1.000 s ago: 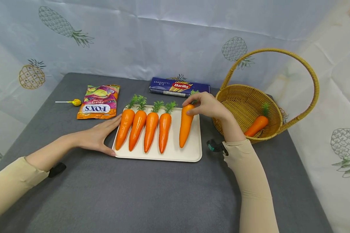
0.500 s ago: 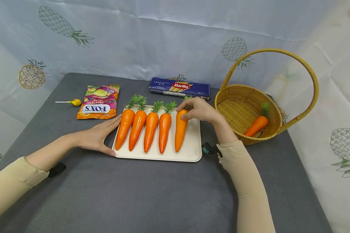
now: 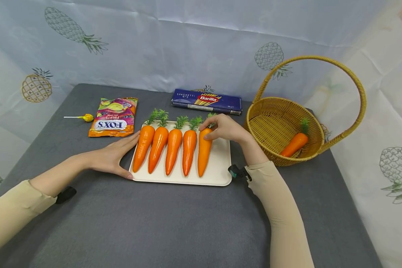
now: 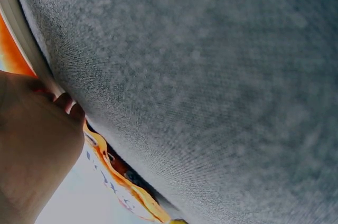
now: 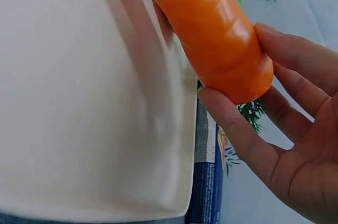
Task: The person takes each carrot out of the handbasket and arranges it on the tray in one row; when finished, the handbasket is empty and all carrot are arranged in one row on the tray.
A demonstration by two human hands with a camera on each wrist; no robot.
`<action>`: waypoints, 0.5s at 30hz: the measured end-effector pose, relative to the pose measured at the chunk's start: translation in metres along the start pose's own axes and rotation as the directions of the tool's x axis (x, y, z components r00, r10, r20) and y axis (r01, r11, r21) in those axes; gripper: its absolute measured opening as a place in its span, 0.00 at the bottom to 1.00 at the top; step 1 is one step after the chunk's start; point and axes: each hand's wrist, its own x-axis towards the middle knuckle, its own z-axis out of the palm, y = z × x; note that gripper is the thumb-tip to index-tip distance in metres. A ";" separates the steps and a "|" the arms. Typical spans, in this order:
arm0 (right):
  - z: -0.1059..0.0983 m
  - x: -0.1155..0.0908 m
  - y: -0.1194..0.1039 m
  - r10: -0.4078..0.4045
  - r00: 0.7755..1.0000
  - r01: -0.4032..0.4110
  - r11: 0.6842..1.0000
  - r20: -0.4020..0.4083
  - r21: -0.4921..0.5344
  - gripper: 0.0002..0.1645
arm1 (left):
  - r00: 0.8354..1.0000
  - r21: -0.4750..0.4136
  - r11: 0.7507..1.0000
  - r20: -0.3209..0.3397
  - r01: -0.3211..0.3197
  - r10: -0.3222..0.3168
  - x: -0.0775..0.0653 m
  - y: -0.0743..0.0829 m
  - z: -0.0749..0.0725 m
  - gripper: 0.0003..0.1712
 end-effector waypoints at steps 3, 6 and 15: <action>0.002 0.002 0.003 0.002 1.000 -0.002 1.000 0.015 0.010 0.19 | 1.000 0.000 1.000 0.003 0.003 -0.003 0.001 0.000 0.000 0.78; 0.003 0.004 0.005 0.002 1.000 -0.002 1.000 0.027 0.028 0.19 | 1.000 0.003 1.000 0.003 0.005 -0.005 0.001 0.000 0.000 0.78; 0.009 0.010 0.012 0.039 0.997 -0.046 0.994 0.072 0.096 0.21 | 1.000 0.001 1.000 0.004 0.009 -0.009 0.000 0.001 0.000 0.78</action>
